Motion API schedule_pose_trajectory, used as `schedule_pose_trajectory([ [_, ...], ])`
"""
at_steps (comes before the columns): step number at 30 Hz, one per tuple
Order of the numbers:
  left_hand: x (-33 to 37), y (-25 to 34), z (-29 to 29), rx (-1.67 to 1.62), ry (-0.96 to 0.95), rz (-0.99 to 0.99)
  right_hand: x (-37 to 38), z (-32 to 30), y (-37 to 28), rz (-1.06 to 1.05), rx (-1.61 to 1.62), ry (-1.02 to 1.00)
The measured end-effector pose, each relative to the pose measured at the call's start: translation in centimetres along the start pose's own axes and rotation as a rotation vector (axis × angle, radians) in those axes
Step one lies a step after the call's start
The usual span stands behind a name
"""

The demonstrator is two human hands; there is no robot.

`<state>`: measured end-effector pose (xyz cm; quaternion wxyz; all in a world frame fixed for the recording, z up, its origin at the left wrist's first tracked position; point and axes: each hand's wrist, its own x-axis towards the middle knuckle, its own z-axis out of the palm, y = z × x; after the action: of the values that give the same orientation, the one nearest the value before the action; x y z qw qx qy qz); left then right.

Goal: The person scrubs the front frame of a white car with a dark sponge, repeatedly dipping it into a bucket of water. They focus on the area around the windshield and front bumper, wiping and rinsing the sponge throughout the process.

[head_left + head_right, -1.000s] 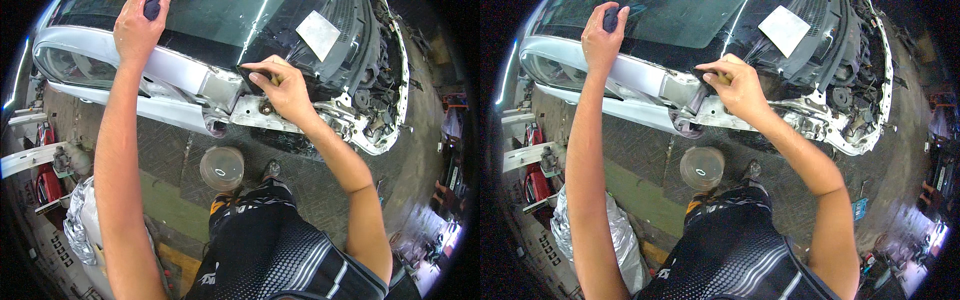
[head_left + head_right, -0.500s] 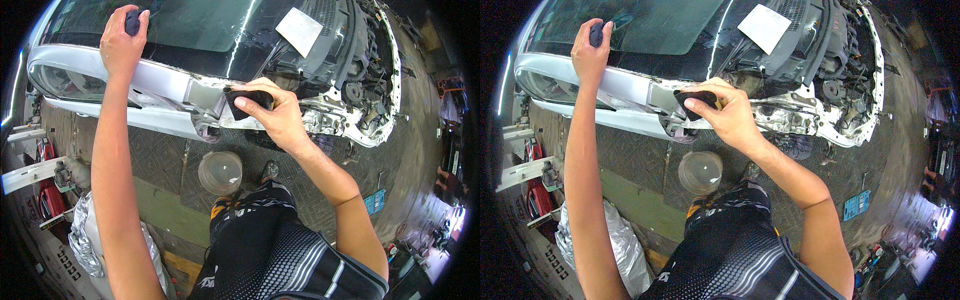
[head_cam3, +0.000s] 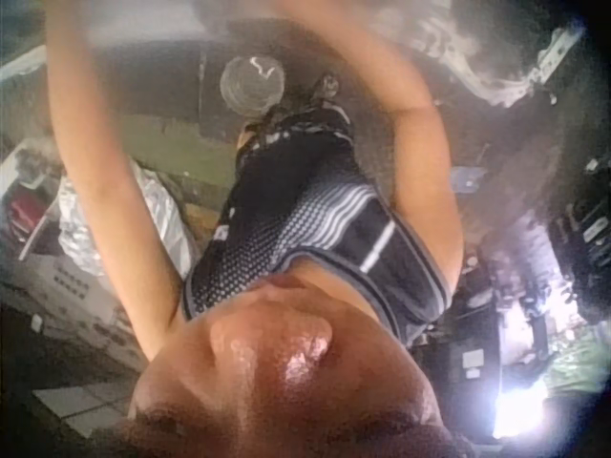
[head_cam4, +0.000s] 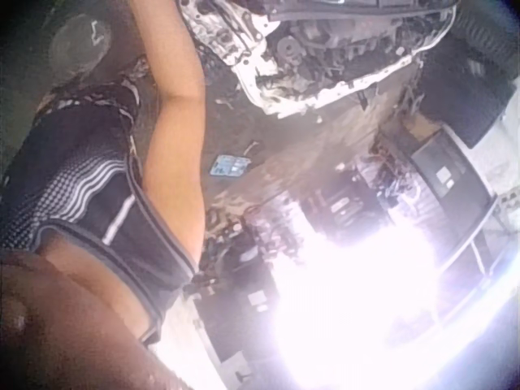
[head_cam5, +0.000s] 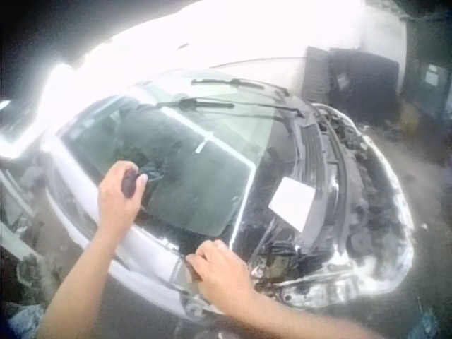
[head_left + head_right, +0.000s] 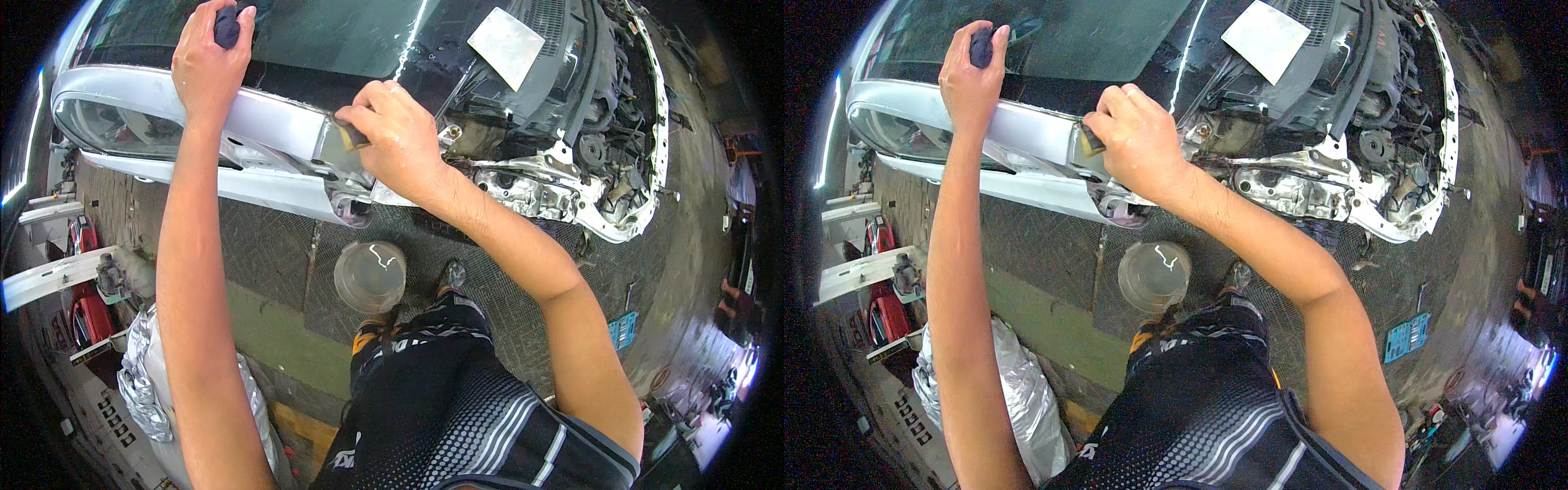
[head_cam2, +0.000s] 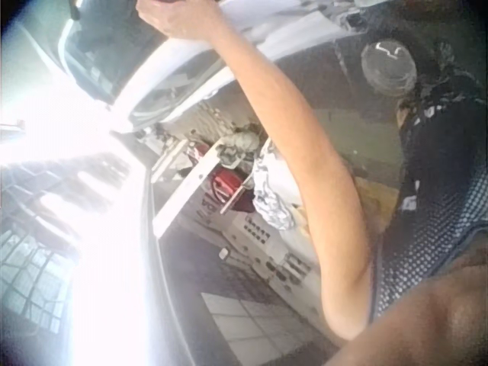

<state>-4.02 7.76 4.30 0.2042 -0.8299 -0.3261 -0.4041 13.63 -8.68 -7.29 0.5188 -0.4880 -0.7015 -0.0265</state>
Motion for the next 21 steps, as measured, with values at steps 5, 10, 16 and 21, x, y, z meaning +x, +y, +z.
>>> schedule_pose_trajectory([
  [5,-0.3,-0.2,0.2,0.034,-0.014,-0.018,-0.6,-1.7,0.9,-0.077,-0.014,-0.166],
  [10,0.0,-0.5,0.1,0.026,-0.013,-0.02,-0.1,0.1,0.7,-0.038,0.102,-0.011],
  [16,-0.3,-0.9,0.2,0.104,-0.021,-0.015,0.0,-0.8,0.7,-0.011,0.054,-0.163],
  [21,-0.1,-0.5,0.0,0.051,-0.042,-0.04,-0.4,-4.3,1.7,-0.015,-0.015,-0.354],
])
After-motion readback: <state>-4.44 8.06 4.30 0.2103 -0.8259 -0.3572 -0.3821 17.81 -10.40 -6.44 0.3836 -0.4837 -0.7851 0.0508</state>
